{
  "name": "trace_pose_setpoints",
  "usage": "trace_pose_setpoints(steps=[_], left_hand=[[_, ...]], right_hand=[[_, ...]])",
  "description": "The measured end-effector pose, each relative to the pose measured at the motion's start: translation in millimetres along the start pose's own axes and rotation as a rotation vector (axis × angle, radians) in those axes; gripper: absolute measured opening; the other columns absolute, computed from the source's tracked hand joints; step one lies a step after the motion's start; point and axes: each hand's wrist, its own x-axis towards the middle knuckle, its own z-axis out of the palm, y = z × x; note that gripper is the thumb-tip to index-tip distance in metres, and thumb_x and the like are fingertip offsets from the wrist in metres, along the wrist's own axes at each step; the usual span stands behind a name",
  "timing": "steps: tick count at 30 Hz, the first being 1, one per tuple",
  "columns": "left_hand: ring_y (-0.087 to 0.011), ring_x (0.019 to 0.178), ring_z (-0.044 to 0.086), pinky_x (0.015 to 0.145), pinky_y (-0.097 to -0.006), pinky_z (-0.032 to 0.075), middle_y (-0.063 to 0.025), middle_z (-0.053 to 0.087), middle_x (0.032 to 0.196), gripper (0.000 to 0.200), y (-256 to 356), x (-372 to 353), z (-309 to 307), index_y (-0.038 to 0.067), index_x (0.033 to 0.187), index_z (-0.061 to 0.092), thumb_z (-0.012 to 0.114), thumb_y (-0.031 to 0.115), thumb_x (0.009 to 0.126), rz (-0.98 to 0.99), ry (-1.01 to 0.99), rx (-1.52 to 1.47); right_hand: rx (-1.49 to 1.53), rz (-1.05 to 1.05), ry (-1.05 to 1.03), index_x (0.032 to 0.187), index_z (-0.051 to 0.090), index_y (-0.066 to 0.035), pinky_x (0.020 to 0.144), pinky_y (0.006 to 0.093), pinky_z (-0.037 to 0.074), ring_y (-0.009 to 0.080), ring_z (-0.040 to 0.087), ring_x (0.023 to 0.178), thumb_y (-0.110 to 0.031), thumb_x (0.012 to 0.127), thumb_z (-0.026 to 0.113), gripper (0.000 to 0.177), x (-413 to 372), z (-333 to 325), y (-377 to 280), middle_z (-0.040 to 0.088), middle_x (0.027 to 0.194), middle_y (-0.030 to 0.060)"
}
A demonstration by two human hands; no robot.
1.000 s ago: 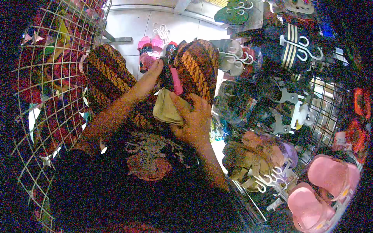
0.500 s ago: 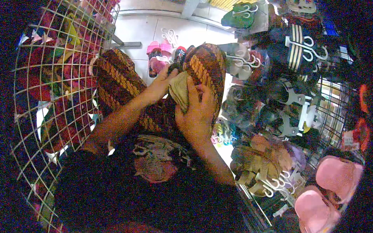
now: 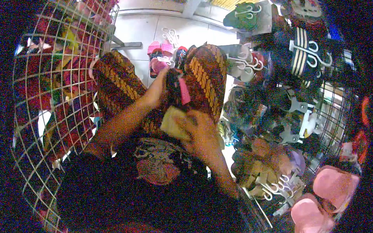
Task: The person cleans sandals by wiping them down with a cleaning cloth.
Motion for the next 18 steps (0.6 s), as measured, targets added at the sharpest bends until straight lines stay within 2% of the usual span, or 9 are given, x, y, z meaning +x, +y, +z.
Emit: trace_pose_setpoints(steps=[3,5,6,7,9,12,15,16,18], left_hand=[[-0.0168,0.065,0.062,0.059,-0.0329,0.053,-0.0022,0.063,0.075,0.040,5,-6,13,0.013,0.096,0.062,0.048,0.050,0.098,0.029,0.098,0.034],[-0.0174,0.063,0.062,0.060,-0.0342,0.054,-0.0030,0.062,0.073,0.037,10,-6,14,0.012,0.092,0.060,0.050,0.046,0.096,0.030,0.103,0.032],[-0.0175,0.063,0.062,0.060,-0.0346,0.054,-0.0033,0.062,0.073,0.036,12,-3,11,0.012,0.090,0.060,0.050,0.046,0.096,0.027,0.094,0.022],[-0.0176,0.063,0.062,0.060,-0.0351,0.054,-0.0035,0.062,0.073,0.035,15,-6,16,0.011,0.089,0.060,0.050,0.045,0.095,0.029,0.086,0.007],[-0.0172,0.065,0.062,0.064,-0.0340,0.053,-0.0028,0.062,0.073,0.034,15,-11,19,0.012,0.087,0.059,0.051,0.044,0.093,-0.005,0.107,0.025],[-0.0160,0.067,0.062,0.068,-0.0308,0.052,-0.0019,0.062,0.075,0.034,15,-10,19,0.012,0.089,0.060,0.050,0.044,0.094,0.022,0.113,0.047],[-0.0158,0.066,0.062,0.068,-0.0305,0.053,-0.0015,0.061,0.075,0.034,13,-7,12,0.012,0.091,0.061,0.050,0.044,0.094,0.051,0.128,0.081],[-0.0158,0.068,0.064,0.068,-0.0300,0.054,-0.0024,0.064,0.078,0.034,14,-6,9,0.011,0.094,0.062,0.048,0.042,0.096,-0.002,0.092,0.046],[-0.0174,0.071,0.067,0.068,-0.0330,0.056,-0.0037,0.066,0.081,0.039,12,-3,10,0.010,0.102,0.063,0.050,0.046,0.096,-0.051,0.070,0.088]], right_hand=[[0.154,0.018,-0.220,0.130,0.063,-0.021,0.099,0.0404,0.044,0.0322,0.055,0.114,-0.004,0.063,0.073,0.070,-22,-27,2,0.058,0.120,0.0120],[0.296,0.026,-0.327,0.131,0.063,-0.020,0.099,0.0409,0.044,0.0326,0.058,0.112,-0.002,0.064,0.071,0.070,-30,-41,12,0.060,0.120,0.0125],[0.298,0.001,-0.228,0.130,0.063,-0.017,0.098,0.0417,0.044,0.0334,0.059,0.111,-0.001,0.063,0.070,0.069,-28,-44,13,0.063,0.118,0.0132],[0.197,0.066,-0.042,0.128,0.063,-0.016,0.097,0.0429,0.044,0.0334,0.059,0.112,0.000,0.063,0.070,0.068,-24,-36,10,0.062,0.120,0.0125],[0.050,0.005,0.286,0.127,0.063,-0.016,0.098,0.0426,0.043,0.0330,0.058,0.113,0.001,0.063,0.069,0.067,1,-20,5,0.062,0.121,0.0116],[0.033,-0.006,0.248,0.129,0.061,-0.020,0.102,0.0475,0.039,0.0338,0.054,0.116,-0.003,0.065,0.070,0.067,22,5,4,0.058,0.126,0.0108],[0.101,0.001,0.022,0.129,0.061,-0.021,0.104,0.0483,0.037,0.0340,0.053,0.118,-0.004,0.066,0.070,0.066,6,3,13,0.058,0.127,0.0104],[0.073,0.009,-0.008,0.125,0.064,-0.018,0.100,0.0446,0.040,0.0309,0.055,0.116,0.002,0.064,0.066,0.064,-3,-4,11,0.060,0.125,0.0087],[0.066,0.047,-0.103,0.125,0.065,-0.019,0.101,0.0434,0.040,0.0305,0.056,0.116,0.002,0.065,0.066,0.063,-24,-10,14,0.061,0.124,0.0085]])
